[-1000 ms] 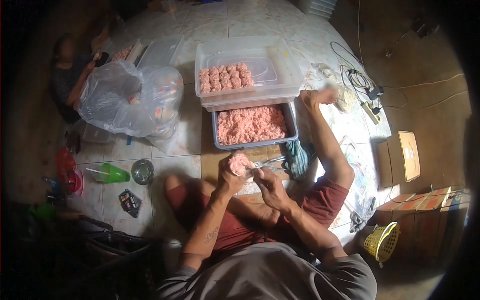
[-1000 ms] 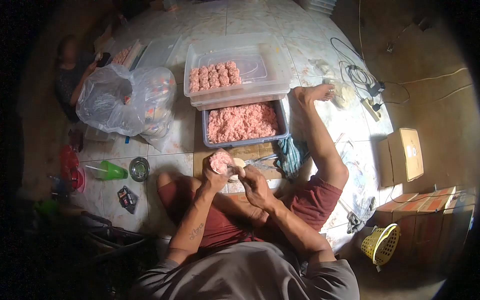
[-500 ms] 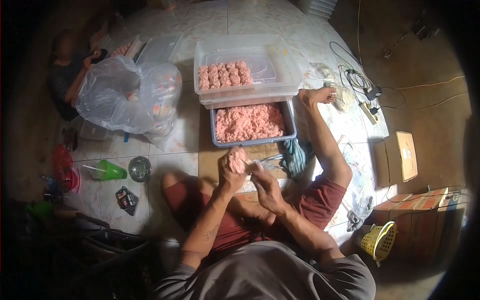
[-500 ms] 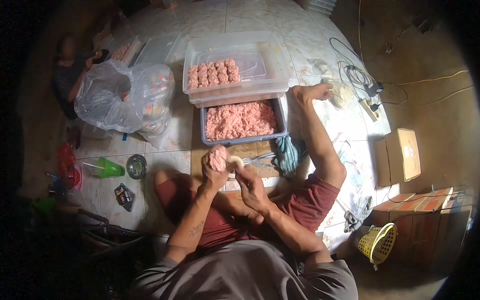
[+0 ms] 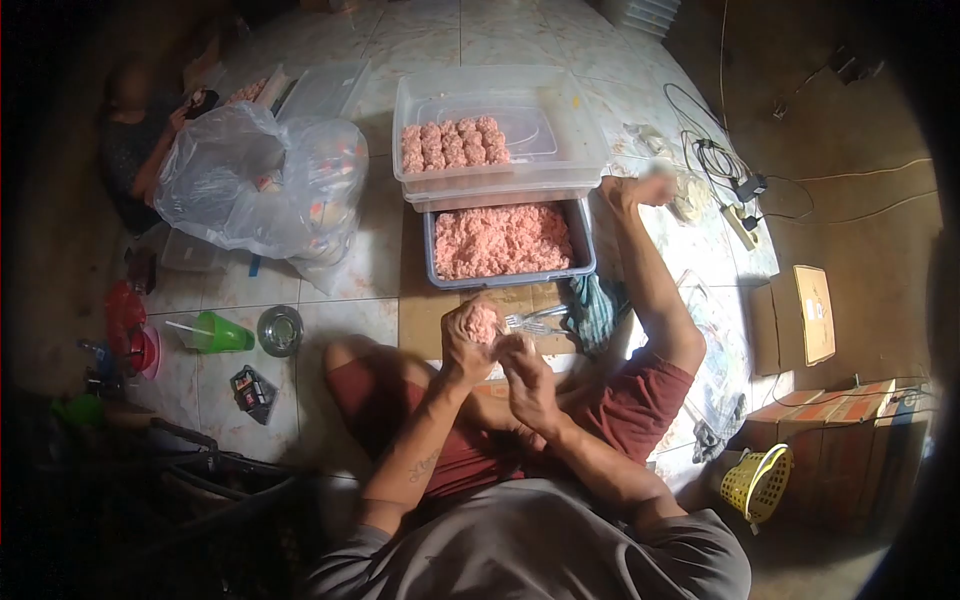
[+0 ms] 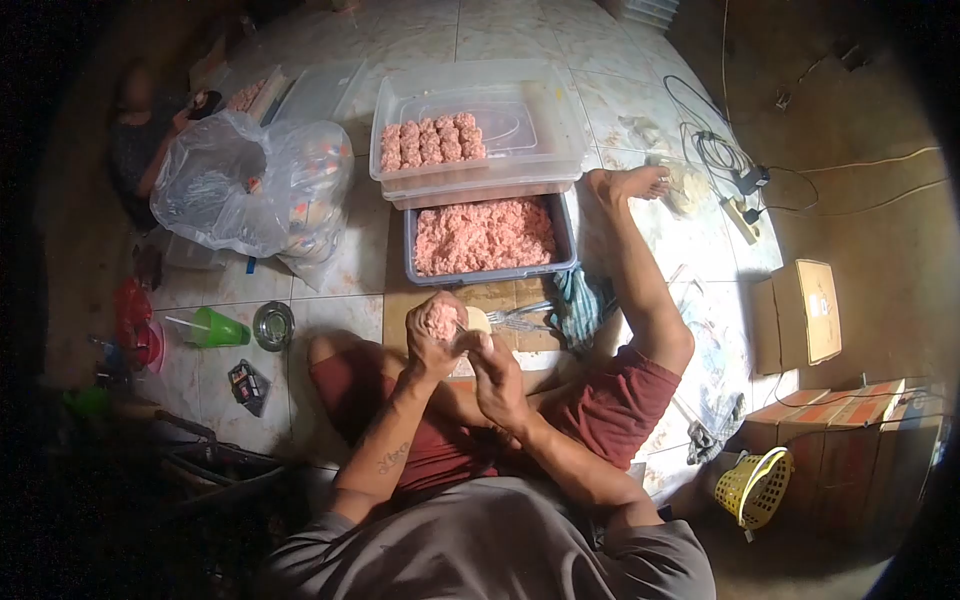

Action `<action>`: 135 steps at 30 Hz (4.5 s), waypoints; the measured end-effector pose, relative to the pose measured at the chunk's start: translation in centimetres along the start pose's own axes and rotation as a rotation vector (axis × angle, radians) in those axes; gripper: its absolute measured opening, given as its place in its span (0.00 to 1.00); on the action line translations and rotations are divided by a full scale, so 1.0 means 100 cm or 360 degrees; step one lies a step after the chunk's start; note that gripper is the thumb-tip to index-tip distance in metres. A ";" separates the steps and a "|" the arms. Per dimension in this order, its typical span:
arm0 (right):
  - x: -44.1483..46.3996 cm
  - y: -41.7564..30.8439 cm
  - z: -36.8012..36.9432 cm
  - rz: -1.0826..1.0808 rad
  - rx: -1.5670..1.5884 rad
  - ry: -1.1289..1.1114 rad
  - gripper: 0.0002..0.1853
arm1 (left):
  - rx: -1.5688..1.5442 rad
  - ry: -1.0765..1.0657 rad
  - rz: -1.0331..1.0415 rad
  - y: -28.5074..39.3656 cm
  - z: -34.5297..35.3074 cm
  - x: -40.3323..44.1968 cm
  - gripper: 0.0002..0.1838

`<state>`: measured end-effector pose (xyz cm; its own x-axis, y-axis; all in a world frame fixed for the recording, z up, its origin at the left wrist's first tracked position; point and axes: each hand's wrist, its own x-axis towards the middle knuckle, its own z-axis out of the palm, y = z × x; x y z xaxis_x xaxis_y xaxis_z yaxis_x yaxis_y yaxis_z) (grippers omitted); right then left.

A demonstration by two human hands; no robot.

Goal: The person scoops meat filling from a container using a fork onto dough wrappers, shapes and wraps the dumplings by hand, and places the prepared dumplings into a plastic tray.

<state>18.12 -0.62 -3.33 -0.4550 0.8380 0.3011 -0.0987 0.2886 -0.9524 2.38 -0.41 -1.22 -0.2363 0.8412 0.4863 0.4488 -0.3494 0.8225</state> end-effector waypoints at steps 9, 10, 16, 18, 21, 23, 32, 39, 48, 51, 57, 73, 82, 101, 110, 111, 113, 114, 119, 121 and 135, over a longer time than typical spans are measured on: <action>0.048 -0.076 -0.063 0.0252 -0.0688 -0.0089 0.08 | -0.0164 -0.0158 -0.0481 0.003 -0.036 0.008 0.29; 0.056 -0.080 -0.062 0.0115 -0.0765 -0.0200 0.08 | -0.0335 -0.0376 -0.0436 -0.006 -0.032 0.009 0.27; 0.086 -0.128 -0.088 0.0044 -0.0971 -0.0728 0.07 | 0.0120 -0.0657 -0.0382 -0.016 -0.037 0.008 0.14; 0.089 -0.128 -0.082 -0.0076 -0.0895 -0.0677 0.07 | -0.0559 -0.0490 -0.0420 -0.016 -0.025 0.009 0.10; 0.093 -0.082 -0.085 -0.0354 -0.1140 -0.0861 0.11 | -0.0096 -0.0323 0.0287 -0.017 -0.016 0.016 0.22; 0.097 -0.106 -0.090 -0.0369 -0.1069 -0.0640 0.10 | -0.0027 -0.0406 0.0010 0.022 -0.038 0.026 0.27; 0.064 -0.109 -0.067 0.0150 -0.0621 -0.0312 0.05 | -0.0343 -0.0412 -0.0321 -0.006 -0.016 0.020 0.32; 0.061 -0.103 -0.074 0.0427 -0.0397 -0.0100 0.03 | 0.0018 -0.0031 -0.0211 0.004 -0.009 0.017 0.20; 0.060 -0.106 -0.068 0.0377 -0.0219 -0.0116 0.04 | -0.0281 -0.0321 -0.0247 0.016 -0.044 0.028 0.20; 0.065 -0.098 -0.061 0.0353 -0.0776 -0.0517 0.04 | 0.0051 -0.0208 -0.0267 0.013 -0.024 0.026 0.18; 0.064 -0.109 -0.061 0.0579 -0.0500 -0.0437 0.04 | -0.0353 -0.0088 -0.0374 0.004 -0.017 0.013 0.16; 0.066 -0.095 -0.059 0.0432 -0.0936 -0.0487 0.03 | 0.0217 -0.0113 -0.0478 0.000 -0.004 0.012 0.19; 0.064 -0.102 -0.069 0.0456 -0.0535 -0.0282 0.04 | -0.0070 -0.0127 -0.0453 0.004 -0.016 0.012 0.16; 0.059 -0.091 -0.072 0.0480 -0.0478 -0.0350 0.04 | 0.0008 -0.0344 -0.0419 0.002 -0.021 0.014 0.20; 0.147 -0.039 -0.108 -0.0084 -0.1321 -0.0031 0.03 | -0.0552 -0.0234 -0.0719 -0.020 -0.026 0.010 0.19; 0.155 -0.020 -0.113 -0.0256 -0.1557 -0.0122 0.04 | -0.0560 -0.0218 -0.0720 -0.013 -0.028 0.013 0.19; 0.160 -0.032 -0.093 -0.0359 -0.1406 -0.0341 0.10 | -0.0739 -0.0201 -0.0853 0.007 -0.036 0.026 0.27; 0.160 -0.042 -0.076 -0.0233 -0.1278 -0.0407 0.14 | -0.0908 -0.0196 -0.0888 -0.005 -0.036 0.023 0.37; 0.162 -0.023 -0.015 -0.0342 -0.1127 -0.0868 0.21 | -0.1167 -0.0150 -0.0774 -0.007 -0.046 0.031 0.37; 0.187 -0.047 -0.003 -0.0409 -0.1183 -0.0911 0.17 | -0.1249 0.0200 -0.0679 -0.012 -0.047 0.034 0.33; 0.484 0.004 0.096 -0.0328 -0.1439 -0.0759 0.11 | -0.1175 0.1140 -0.1145 -0.126 -0.076 0.021 0.08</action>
<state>-12.47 35.64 10.44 -0.8264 0.5201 0.2157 0.3960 0.8093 -0.4339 -10.36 2.67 -8.34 -0.7452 0.6053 -0.2799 -0.5101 -0.2470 0.8239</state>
